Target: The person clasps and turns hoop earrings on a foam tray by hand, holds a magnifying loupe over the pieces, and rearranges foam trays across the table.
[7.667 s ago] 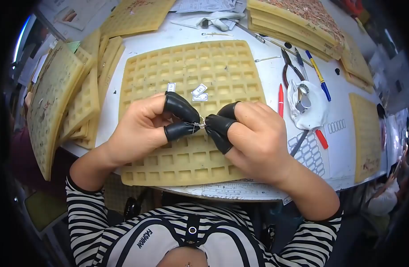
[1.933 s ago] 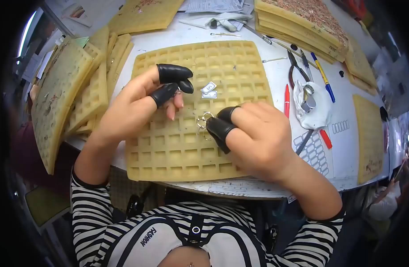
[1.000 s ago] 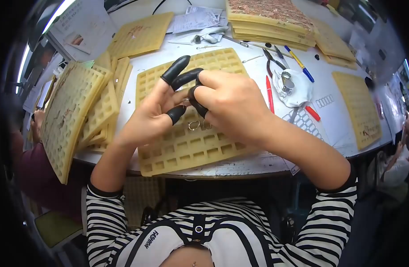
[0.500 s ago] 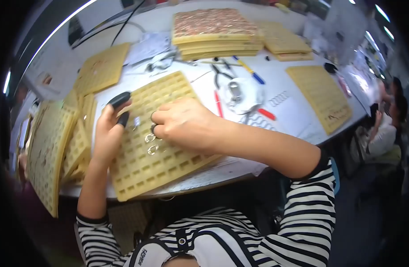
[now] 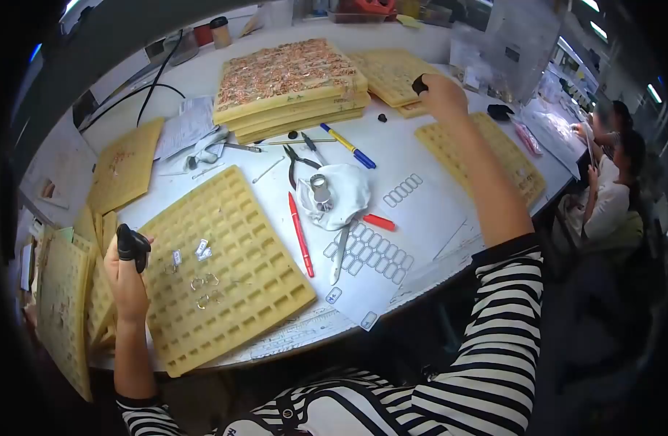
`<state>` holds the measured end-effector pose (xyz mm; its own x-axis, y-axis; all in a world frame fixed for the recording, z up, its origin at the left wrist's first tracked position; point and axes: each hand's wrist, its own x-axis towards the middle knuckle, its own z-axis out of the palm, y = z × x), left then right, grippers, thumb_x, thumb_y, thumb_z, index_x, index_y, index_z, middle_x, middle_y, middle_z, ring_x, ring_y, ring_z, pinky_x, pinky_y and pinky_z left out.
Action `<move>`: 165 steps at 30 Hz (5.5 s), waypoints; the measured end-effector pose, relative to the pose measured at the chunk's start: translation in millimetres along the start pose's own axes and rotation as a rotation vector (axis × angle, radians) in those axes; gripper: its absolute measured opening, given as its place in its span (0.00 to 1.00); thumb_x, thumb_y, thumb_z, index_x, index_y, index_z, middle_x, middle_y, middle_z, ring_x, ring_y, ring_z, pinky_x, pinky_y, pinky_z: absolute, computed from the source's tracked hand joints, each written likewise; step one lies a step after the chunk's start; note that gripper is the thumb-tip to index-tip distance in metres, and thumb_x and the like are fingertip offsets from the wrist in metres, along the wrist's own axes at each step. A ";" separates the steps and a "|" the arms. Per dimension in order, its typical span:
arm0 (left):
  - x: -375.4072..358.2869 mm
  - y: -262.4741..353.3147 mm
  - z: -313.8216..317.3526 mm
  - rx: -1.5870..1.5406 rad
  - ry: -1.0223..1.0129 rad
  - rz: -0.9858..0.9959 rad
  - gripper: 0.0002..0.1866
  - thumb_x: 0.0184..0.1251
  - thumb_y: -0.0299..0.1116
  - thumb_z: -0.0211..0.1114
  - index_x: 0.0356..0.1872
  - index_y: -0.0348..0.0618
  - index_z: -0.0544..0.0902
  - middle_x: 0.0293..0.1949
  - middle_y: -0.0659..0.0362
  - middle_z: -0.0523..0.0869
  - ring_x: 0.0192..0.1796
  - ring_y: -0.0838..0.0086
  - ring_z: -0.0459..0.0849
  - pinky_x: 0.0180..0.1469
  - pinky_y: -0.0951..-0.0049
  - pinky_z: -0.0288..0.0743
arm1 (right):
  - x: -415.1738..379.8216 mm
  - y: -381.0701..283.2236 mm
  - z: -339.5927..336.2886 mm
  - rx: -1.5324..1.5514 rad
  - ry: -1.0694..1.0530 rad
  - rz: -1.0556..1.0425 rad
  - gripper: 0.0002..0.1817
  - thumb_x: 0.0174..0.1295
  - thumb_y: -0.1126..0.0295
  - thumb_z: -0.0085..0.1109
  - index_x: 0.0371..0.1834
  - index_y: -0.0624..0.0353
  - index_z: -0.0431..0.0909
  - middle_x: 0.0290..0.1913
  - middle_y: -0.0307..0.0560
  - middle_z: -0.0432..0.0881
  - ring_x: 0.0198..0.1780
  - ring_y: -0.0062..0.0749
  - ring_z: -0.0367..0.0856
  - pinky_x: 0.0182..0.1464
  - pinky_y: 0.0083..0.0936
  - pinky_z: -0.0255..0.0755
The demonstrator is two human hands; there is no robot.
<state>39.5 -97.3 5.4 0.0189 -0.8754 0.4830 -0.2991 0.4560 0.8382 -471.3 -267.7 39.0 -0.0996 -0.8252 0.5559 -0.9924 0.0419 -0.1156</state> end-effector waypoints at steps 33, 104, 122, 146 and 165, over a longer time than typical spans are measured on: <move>7.1 -11.3 35.8 0.181 0.010 0.096 0.10 0.68 0.24 0.57 0.47 0.33 0.77 0.34 0.58 0.85 0.28 0.84 0.73 0.31 0.83 0.67 | 65.4 86.8 51.6 0.325 -0.219 0.836 0.18 0.63 0.56 0.55 0.45 0.59 0.79 0.36 0.50 0.85 0.32 0.36 0.85 0.26 0.36 0.76; 5.0 -1.2 29.6 0.075 -0.079 0.206 0.10 0.67 0.21 0.57 0.49 0.34 0.77 0.40 0.54 0.84 0.38 0.77 0.79 0.39 0.78 0.72 | -213.2 35.0 -93.3 0.200 -0.108 0.214 0.05 0.51 0.82 0.52 0.31 0.68 0.75 0.20 0.45 0.72 0.21 0.26 0.68 0.25 0.23 0.60; -9.4 25.4 34.1 0.374 -0.278 0.359 0.13 0.49 0.11 0.63 0.37 0.35 0.80 0.34 0.53 0.85 0.35 0.64 0.83 0.40 0.71 0.75 | -189.4 -40.5 -103.3 -0.049 -0.187 -0.152 0.05 0.39 0.81 0.56 0.22 0.66 0.71 0.27 0.52 0.71 0.33 0.51 0.74 0.33 0.41 0.68; -13.4 4.4 35.9 0.106 -0.467 0.151 0.12 0.57 0.25 0.68 0.43 0.38 0.83 0.38 0.58 0.84 0.39 0.73 0.81 0.40 0.77 0.73 | -176.9 -244.4 -46.7 0.870 -0.027 -0.922 0.13 0.37 0.79 0.65 0.31 0.65 0.78 0.29 0.46 0.75 0.22 0.35 0.74 0.20 0.28 0.66; -16.1 8.2 39.8 0.242 -0.381 0.140 0.11 0.52 0.18 0.67 0.37 0.38 0.81 0.36 0.57 0.84 0.38 0.71 0.83 0.38 0.75 0.77 | -181.7 -243.7 -38.6 0.970 -0.187 -0.686 0.13 0.47 0.80 0.65 0.38 0.64 0.80 0.31 0.48 0.77 0.24 0.37 0.77 0.25 0.27 0.70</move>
<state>-1.2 -85.8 -5.6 -0.3755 -0.8253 0.4217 -0.4885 0.5630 0.6667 -214.1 -106.2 -2.0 0.5199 -0.5819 0.6254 -0.3593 -0.8132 -0.4579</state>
